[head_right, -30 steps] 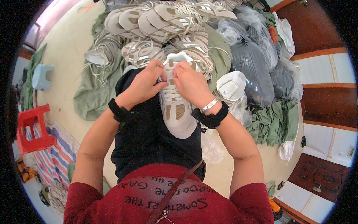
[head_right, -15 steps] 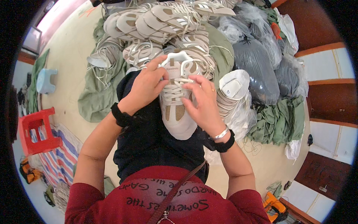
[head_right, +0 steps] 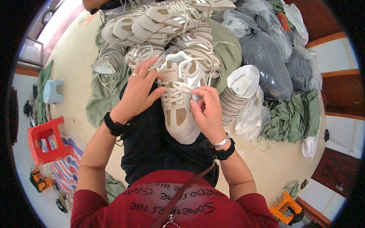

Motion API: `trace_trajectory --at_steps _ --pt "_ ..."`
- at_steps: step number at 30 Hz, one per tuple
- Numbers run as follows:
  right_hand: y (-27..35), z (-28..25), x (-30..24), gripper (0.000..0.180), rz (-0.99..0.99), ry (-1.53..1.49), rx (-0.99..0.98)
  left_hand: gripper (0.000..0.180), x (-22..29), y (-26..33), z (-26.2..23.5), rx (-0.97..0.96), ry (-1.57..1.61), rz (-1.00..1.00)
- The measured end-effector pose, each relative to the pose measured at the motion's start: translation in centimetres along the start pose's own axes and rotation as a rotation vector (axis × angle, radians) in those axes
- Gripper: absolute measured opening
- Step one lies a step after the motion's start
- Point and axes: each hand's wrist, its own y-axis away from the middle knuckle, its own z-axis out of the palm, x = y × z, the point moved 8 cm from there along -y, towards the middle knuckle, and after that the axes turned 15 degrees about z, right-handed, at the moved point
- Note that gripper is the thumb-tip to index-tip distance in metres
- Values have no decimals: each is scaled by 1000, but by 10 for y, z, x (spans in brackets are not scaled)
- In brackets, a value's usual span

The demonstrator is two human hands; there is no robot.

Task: The recorder is lacing a pair of white sneakers while sitting in a workspace with other workers and many shoe components.

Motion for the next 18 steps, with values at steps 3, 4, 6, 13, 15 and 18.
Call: trace_trajectory --at_steps 3,4,6,13,15,18 --pt "1 -8 -6 26 7 13 36 16 -9 -4 9 -14 68 -4" --pt "2 -10 -7 26 14 40 48 16 -9 -4 10 -13 73 -3" --pt "3 -13 -8 27 15 57 51 16 -11 -4 9 17 133 -21" --pt "5 -12 -2 27 49 43 42 14 -88 84 -55 -69 -174 -229" --pt "4 -12 -1 27 51 40 47 14 -134 151 -80 -136 -302 -387" --pt "1 -13 -1 27 59 47 53 16 -173 268 -124 -276 -472 -631"
